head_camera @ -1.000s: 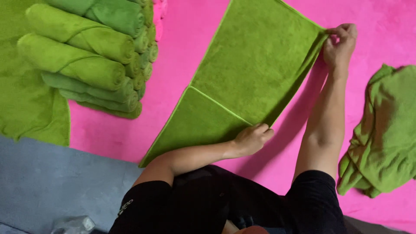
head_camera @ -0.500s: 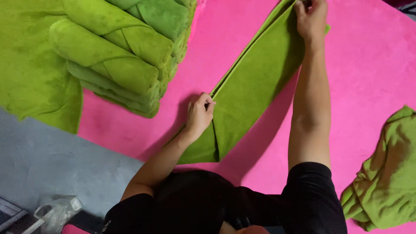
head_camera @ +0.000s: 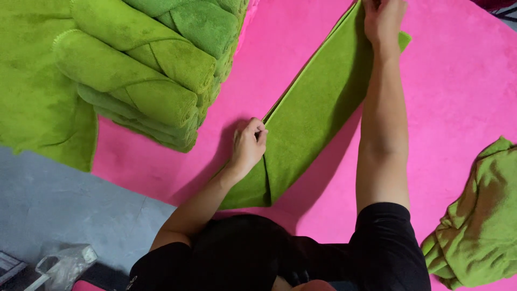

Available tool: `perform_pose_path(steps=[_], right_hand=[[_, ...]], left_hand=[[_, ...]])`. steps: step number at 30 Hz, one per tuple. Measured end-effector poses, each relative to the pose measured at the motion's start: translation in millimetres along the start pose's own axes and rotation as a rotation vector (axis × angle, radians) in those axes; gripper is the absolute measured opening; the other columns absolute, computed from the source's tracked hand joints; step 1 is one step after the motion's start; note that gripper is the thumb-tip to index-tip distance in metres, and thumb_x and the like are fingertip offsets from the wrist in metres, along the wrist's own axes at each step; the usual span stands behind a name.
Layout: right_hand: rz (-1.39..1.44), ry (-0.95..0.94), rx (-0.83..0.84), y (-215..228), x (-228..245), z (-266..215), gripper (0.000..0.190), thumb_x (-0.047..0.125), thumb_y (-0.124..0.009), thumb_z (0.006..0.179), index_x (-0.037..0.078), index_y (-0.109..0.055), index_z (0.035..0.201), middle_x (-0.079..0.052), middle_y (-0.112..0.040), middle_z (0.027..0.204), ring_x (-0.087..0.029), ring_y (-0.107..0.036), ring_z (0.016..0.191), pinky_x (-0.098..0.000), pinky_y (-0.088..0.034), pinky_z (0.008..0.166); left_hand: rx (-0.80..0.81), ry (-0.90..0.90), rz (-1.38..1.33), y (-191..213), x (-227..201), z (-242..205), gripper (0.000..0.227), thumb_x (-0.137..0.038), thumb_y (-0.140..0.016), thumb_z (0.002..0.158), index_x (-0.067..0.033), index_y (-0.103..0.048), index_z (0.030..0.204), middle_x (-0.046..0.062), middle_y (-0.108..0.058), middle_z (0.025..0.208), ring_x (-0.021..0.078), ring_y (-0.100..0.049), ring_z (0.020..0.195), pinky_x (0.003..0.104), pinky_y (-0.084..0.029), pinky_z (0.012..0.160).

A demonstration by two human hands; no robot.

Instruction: Folding and rolling a green towel into a decorative shape on a treatment table

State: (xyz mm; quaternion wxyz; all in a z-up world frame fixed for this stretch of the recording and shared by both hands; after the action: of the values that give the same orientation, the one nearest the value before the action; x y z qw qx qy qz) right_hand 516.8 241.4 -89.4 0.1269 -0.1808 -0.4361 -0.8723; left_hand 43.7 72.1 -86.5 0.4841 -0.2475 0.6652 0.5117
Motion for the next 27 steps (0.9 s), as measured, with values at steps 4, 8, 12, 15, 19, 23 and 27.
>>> perform_pose_path(steps=[4,8,12,15,19,23,27], right_hand=[[-0.198,-0.062,-0.009,11,24,-2,0.034,0.022,-0.090,0.095,0.015,-0.061,0.079,-0.002,-0.069,0.070,-0.024,-0.057,0.062,-0.0466,-0.038,0.058],[-0.096,0.164,-0.131,57,103,1,0.030,-0.008,-0.068,0.078,0.007,-0.073,0.103,-0.015,-0.073,0.099,-0.036,-0.063,0.087,-0.0458,-0.046,0.072],[-0.323,0.178,0.042,49,98,-9,0.040,0.000,-0.066,0.070,0.010,-0.066,0.109,-0.013,-0.069,0.101,-0.040,-0.059,0.090,-0.0490,-0.039,0.066],[-0.230,0.410,0.125,48,141,-5,0.041,-0.002,-0.063,0.086,0.018,-0.084,0.115,-0.007,-0.077,0.106,-0.034,-0.060,0.101,-0.0453,-0.039,0.088],[-0.367,0.522,0.334,21,139,-9,0.035,0.008,-0.063,0.087,0.023,-0.083,0.112,0.004,-0.075,0.107,-0.027,-0.062,0.103,-0.0437,-0.038,0.092],[-0.448,0.547,0.365,19,132,-8,0.035,0.013,-0.063,0.085,0.027,-0.084,0.110,0.003,-0.075,0.098,-0.027,-0.067,0.095,-0.0441,-0.045,0.089],[-0.487,0.562,0.360,23,131,-6,0.024,0.018,-0.067,0.087,0.025,-0.081,0.105,0.006,-0.077,0.101,-0.023,-0.068,0.096,-0.0414,-0.045,0.091]], left_hand=[[-0.014,-0.051,0.213,-15,5,-5,0.015,0.003,-0.068,0.093,-0.0089,-0.060,0.090,0.006,-0.066,0.078,0.0244,-0.062,0.078,0.039,-0.050,0.075],[0.042,-0.039,0.319,-23,3,-4,0.011,-0.013,-0.066,0.101,-0.0090,-0.063,0.111,0.009,-0.071,0.098,0.0245,-0.065,0.093,0.041,-0.048,0.087],[0.040,0.069,0.201,-21,5,9,0.024,-0.022,-0.065,0.105,-0.0064,-0.063,0.122,0.006,-0.070,0.093,0.0175,-0.069,0.075,0.028,-0.057,0.063],[0.027,0.068,0.173,-19,8,13,0.014,-0.007,-0.065,0.104,-0.0018,-0.067,0.117,0.006,-0.074,0.084,0.0148,-0.071,0.064,0.025,-0.061,0.055],[0.039,0.079,0.188,-12,6,9,0.010,-0.007,-0.070,0.099,-0.0019,-0.069,0.108,0.011,-0.077,0.085,0.0212,-0.073,0.069,0.033,-0.064,0.063],[0.073,0.113,0.149,-14,15,5,0.012,-0.008,-0.072,0.099,-0.0027,-0.070,0.109,0.010,-0.077,0.089,0.0213,-0.074,0.078,0.036,-0.065,0.077],[0.109,0.177,0.168,-16,21,5,0.016,-0.015,-0.072,0.100,-0.0054,-0.069,0.112,0.011,-0.076,0.096,0.0263,-0.072,0.089,0.042,-0.064,0.082]])
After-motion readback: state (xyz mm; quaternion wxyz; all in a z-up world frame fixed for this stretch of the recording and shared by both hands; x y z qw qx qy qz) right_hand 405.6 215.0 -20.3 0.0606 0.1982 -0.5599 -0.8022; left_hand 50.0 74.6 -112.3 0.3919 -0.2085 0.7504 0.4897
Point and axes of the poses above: each hand's wrist, its own z-axis towards the middle knuckle, its own y-axis out of the back of the hand, x = y × z, the point moved 7 cm from there along z, towards the middle knuckle
